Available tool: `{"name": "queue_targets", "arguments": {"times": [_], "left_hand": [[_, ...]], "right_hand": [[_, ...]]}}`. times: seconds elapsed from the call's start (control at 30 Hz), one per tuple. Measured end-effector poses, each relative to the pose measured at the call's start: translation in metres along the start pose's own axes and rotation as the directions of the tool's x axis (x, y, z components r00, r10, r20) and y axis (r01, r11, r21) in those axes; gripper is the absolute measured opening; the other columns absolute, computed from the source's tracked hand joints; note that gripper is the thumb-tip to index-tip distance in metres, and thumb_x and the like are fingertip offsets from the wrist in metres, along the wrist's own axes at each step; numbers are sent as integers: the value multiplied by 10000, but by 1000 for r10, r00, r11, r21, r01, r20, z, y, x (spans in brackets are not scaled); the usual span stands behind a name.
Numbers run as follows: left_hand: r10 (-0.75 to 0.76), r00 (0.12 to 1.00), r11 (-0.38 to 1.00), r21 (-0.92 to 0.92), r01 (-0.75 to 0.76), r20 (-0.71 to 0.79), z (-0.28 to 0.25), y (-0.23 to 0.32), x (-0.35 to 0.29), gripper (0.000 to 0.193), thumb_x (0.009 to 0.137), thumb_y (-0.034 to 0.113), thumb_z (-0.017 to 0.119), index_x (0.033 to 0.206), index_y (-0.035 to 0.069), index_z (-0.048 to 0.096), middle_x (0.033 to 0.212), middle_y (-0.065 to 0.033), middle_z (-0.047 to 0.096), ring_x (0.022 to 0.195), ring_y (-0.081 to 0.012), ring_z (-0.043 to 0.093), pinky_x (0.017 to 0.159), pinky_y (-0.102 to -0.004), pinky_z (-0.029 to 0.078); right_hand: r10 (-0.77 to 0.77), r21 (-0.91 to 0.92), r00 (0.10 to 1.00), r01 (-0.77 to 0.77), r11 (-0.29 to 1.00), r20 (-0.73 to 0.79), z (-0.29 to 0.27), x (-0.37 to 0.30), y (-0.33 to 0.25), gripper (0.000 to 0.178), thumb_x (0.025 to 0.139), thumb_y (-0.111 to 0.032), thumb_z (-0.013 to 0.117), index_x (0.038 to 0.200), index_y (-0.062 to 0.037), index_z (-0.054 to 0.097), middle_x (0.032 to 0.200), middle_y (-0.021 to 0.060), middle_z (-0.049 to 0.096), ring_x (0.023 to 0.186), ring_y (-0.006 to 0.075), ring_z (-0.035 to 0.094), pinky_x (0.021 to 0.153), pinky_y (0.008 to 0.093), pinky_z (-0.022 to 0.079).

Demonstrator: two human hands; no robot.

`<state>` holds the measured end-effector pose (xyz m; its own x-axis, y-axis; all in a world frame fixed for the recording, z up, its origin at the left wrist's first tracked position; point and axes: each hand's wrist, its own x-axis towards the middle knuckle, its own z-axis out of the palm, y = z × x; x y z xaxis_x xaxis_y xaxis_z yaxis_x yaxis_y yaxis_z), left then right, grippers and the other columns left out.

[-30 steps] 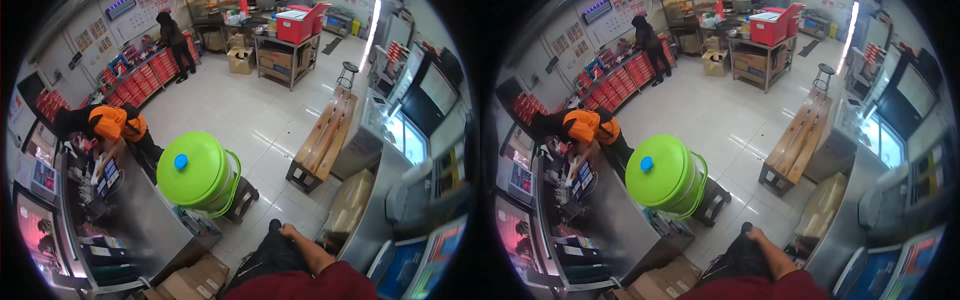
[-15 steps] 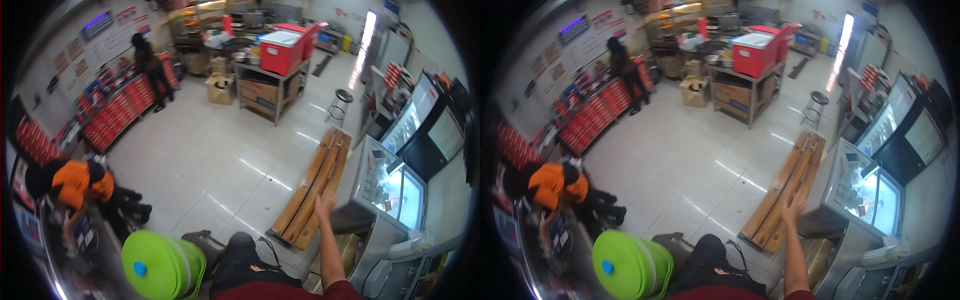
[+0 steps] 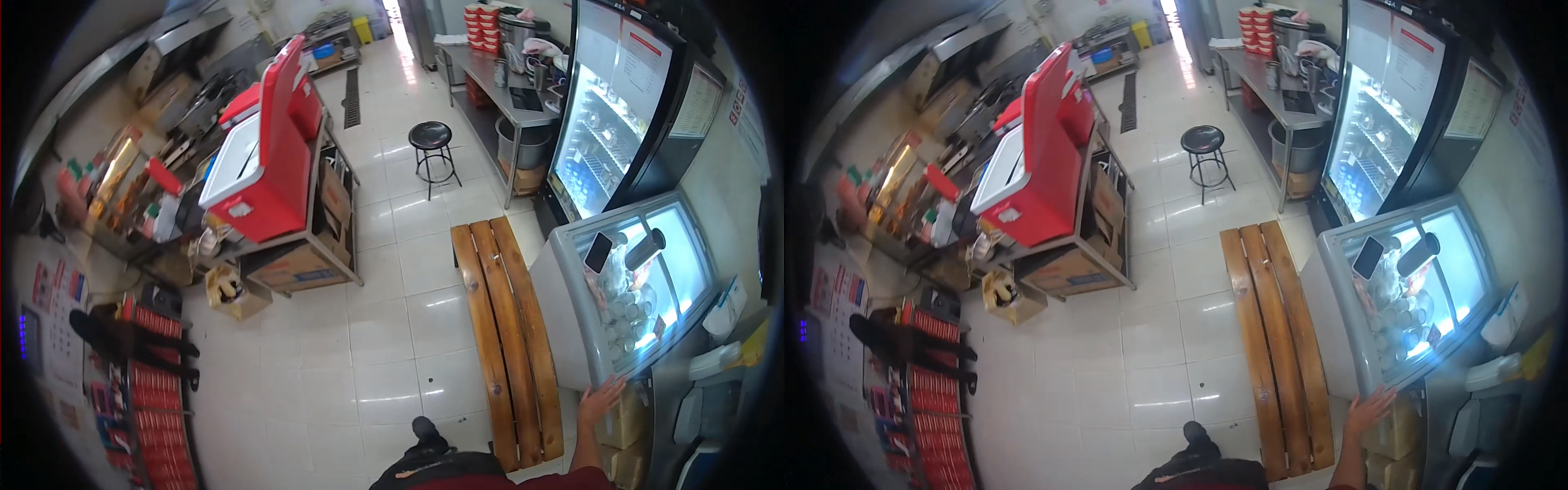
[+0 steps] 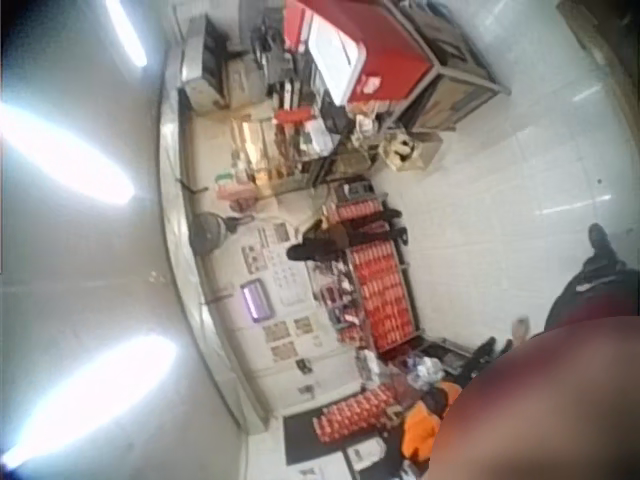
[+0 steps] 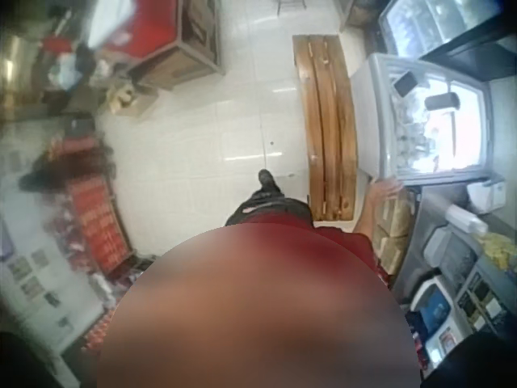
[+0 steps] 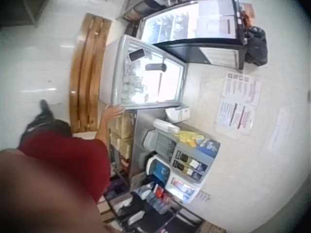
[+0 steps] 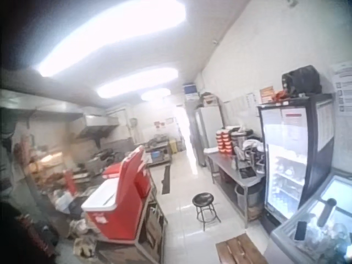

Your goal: The person assembles red and white cardboard food boxes by folding and interlocking the flaps. They repeatedly pick up flat box blanks, fold the sides, and secure the structure. The person stacks the finished boxes on a nearby table and shelf.

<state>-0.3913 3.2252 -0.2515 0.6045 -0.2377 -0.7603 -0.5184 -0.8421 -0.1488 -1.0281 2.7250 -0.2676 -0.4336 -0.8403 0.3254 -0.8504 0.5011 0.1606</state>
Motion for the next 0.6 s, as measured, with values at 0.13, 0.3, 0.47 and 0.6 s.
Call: {"name": "queue_targets", "arguments": {"times": [0.13, 0.3, 0.47, 0.6], "left_hand": [[-16, 888, 883, -423, -202, -459, -272, 62, 193, 396, 939, 324, 674, 737, -6, 755, 733, -183, 734, 641, -217, 681, 643, -415, 525], [306, 786, 637, -497, -589, -538, -510, 322, 268, 409, 911, 333, 763, 1117, -20, 748, 943, -113, 769, 805, -180, 676, 679, -334, 522], [398, 871, 628, -606, -488, -289, -523, 430, 401, 411, 980, 335, 558, 1266, 74, 697, 1115, -52, 733, 975, -182, 668, 733, -356, 554], [230, 973, 813, -552, -186, 12, -481, 488, 386, 442, 980, 336, 579, 1302, 44, 656, 1158, -96, 716, 1010, -197, 675, 790, -366, 561]], "right_hand": [[20, -183, 986, 11, 983, 164, -11, -8, -12, 998, 834, -337, 798, 1619, -100, 229, 1701, 184, 62, 1522, 326, 295, 1148, 534, 389], [601, -333, 636, -502, 798, 483, -20, 39, -60, 962, 866, -372, 751, 1632, -141, 216, 1660, 192, 241, 1440, 351, 428, 1097, 499, 444], [222, -530, 790, 149, 835, 572, 55, 60, -217, 755, 911, -467, 669, 1533, -114, 427, 1516, 212, 482, 1335, 387, 532, 1080, 486, 454], [-363, 292, 352, 240, 926, 863, 179, 199, -554, 693, 935, -464, 634, 1494, -85, 476, 1477, 215, 523, 1343, 391, 521, 1108, 461, 435]]}}
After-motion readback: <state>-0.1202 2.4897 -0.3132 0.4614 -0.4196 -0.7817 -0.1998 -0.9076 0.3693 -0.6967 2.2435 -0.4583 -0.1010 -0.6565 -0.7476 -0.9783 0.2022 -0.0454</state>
